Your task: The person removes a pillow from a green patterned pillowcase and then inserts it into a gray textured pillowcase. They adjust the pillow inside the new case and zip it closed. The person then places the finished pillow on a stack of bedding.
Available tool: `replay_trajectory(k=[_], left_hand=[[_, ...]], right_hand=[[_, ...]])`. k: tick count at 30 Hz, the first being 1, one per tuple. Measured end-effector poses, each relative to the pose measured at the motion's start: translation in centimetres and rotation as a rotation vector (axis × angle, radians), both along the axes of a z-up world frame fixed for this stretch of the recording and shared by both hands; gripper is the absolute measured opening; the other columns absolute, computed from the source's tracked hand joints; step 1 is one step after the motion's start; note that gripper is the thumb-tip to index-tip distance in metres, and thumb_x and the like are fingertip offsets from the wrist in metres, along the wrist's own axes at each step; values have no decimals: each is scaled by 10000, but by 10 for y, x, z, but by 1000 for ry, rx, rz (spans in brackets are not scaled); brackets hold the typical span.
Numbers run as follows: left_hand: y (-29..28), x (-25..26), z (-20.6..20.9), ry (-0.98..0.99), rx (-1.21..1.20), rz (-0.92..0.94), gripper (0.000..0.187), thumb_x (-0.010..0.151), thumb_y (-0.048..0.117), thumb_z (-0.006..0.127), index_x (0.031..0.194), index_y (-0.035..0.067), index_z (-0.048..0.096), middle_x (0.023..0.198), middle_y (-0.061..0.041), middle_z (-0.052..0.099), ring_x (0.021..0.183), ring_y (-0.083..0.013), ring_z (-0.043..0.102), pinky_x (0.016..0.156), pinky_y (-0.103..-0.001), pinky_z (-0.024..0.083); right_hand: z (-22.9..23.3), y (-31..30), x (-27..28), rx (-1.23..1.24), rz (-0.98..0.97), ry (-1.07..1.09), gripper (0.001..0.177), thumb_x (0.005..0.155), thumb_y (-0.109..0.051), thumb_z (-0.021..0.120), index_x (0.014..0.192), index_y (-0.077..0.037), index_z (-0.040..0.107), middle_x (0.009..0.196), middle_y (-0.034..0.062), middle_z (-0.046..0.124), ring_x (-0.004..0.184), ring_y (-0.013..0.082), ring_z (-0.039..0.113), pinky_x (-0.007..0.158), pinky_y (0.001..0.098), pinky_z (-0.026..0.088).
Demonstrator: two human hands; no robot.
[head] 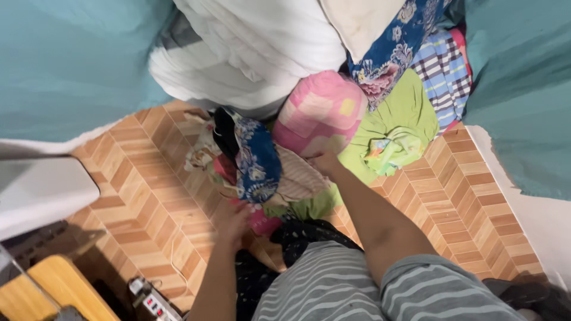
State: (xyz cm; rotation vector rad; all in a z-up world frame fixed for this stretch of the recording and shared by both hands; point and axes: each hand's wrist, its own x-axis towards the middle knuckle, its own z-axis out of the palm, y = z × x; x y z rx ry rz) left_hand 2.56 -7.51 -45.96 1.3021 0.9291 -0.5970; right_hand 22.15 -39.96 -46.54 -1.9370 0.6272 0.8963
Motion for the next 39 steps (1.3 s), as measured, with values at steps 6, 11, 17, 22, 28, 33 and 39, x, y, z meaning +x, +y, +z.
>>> replay_trajectory(k=[6,11,17,22,28,33,39], left_hand=[[-58,-22,3,146,-291,81,509,1012,257,729,1472,68,618,1160,-38,724,1019,-188,694,842,-381,596],[-49,-21,19,135,-113,103,513,1020,249,689,1497,68,635,1200,-70,738,1050,-184,696,868,-383,548],[-35,-40,31,133,-47,222,534,1022,244,701,1525,73,641,1130,-30,723,974,-149,647,847,-344,562],[-37,-67,15,201,-19,266,535,1008,232,721,1505,50,648,1112,-38,757,944,-152,666,798,-321,549],[-45,-72,18,208,-59,253,556,1011,299,711,1520,85,646,1146,11,750,952,-109,662,792,-295,552],[-43,-66,9,125,9,211,639,979,214,751,1566,56,556,1163,-51,749,995,-170,677,804,-330,554],[-51,-20,13,-304,6,345,687,871,81,775,1478,73,453,1330,-77,643,1189,-232,687,919,-469,633]], right_hand=[[-12,-45,2,41,-16,6,428,910,-163,763,1308,-10,726,1027,114,741,776,209,663,602,383,520],[-38,-41,-9,50,28,64,466,904,-141,781,1344,-3,712,1106,182,776,864,245,718,721,412,591],[-72,25,-15,-34,319,-33,460,899,-224,824,1336,-88,784,1313,176,767,1157,328,742,992,434,583],[-90,116,-18,265,345,-267,583,717,-197,937,1285,-107,842,1622,334,433,1291,435,648,1057,431,577],[-103,150,-14,227,333,-152,628,811,-124,951,1396,-26,745,1527,380,421,1313,484,570,1123,499,504],[-52,131,-4,813,-452,12,485,957,-21,826,1401,121,691,1307,265,721,1159,360,701,1092,501,549],[36,68,-21,1298,-500,354,416,1034,-179,665,1410,-3,650,1351,171,731,1234,322,711,1141,527,539]])
